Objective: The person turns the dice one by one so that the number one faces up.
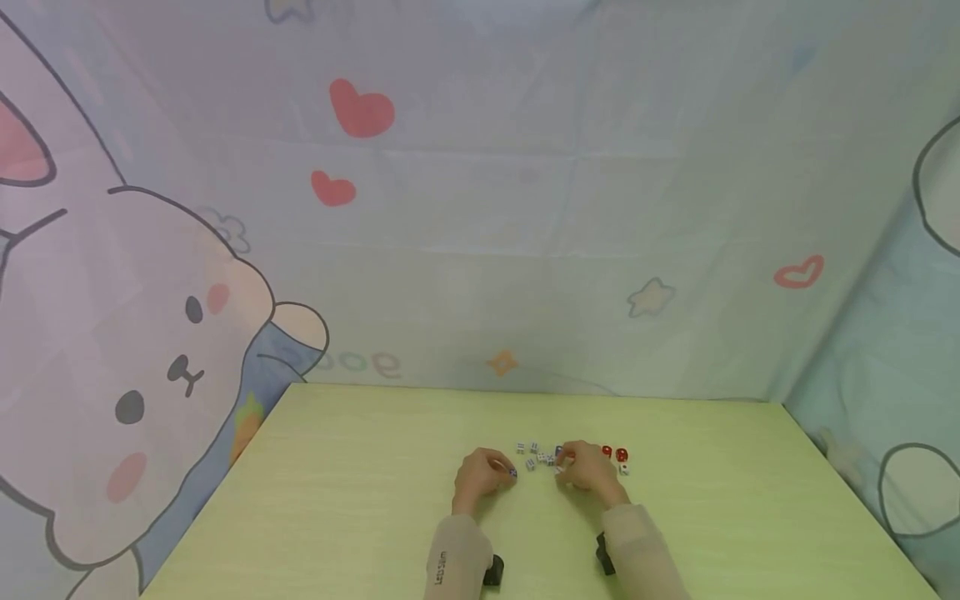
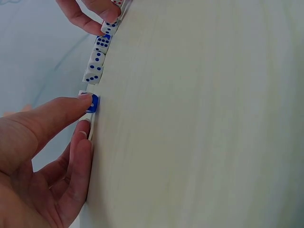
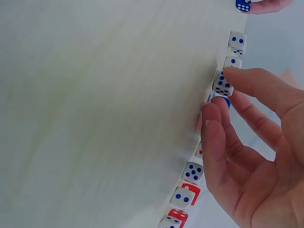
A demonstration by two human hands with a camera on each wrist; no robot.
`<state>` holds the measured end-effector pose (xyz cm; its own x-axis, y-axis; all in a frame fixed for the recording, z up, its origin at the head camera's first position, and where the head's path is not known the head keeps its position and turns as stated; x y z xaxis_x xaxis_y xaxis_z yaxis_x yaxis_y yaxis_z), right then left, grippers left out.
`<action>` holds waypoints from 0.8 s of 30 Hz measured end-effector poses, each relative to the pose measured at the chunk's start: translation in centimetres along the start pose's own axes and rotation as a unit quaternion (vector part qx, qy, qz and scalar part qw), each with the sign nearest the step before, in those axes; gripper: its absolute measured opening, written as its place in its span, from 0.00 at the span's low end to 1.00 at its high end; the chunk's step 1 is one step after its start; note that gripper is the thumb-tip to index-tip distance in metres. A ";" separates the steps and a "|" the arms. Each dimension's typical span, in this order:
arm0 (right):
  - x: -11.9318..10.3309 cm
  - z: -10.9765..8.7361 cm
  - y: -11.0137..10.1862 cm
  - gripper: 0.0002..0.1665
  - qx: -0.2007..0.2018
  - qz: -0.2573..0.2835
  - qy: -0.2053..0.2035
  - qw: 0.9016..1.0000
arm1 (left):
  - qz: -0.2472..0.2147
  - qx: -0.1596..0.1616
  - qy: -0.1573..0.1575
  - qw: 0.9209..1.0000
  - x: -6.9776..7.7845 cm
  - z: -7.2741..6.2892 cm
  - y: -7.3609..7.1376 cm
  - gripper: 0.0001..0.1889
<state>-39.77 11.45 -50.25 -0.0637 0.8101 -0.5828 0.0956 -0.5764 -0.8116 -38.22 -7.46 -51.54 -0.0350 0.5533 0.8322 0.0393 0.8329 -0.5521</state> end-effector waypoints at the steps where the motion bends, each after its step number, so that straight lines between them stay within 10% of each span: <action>1: 0.1 0.0 0.1 0.11 -0.002 0.000 0.001 1.000 | -0.001 -0.001 0.000 1.000 0.0 0.0 0.0 0.05; 24: 0.1 -0.3 0.0 0.08 -0.003 0.031 -0.004 1.000 | -0.006 -0.006 0.001 1.000 -0.1 0.1 0.0 0.06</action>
<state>-39.46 11.57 -50.36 -0.0650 0.7718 -0.6325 0.1058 -0.6250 -0.7735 -38.28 -7.53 -51.66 -0.0341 0.5435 0.8387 0.0509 0.8391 -0.5416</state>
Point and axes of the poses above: each hand's wrist, its own z-axis towards the middle knuckle, its own y-axis out of the palm, x = y × z, the point moved 6 cm from there along z, towards the middle knuckle
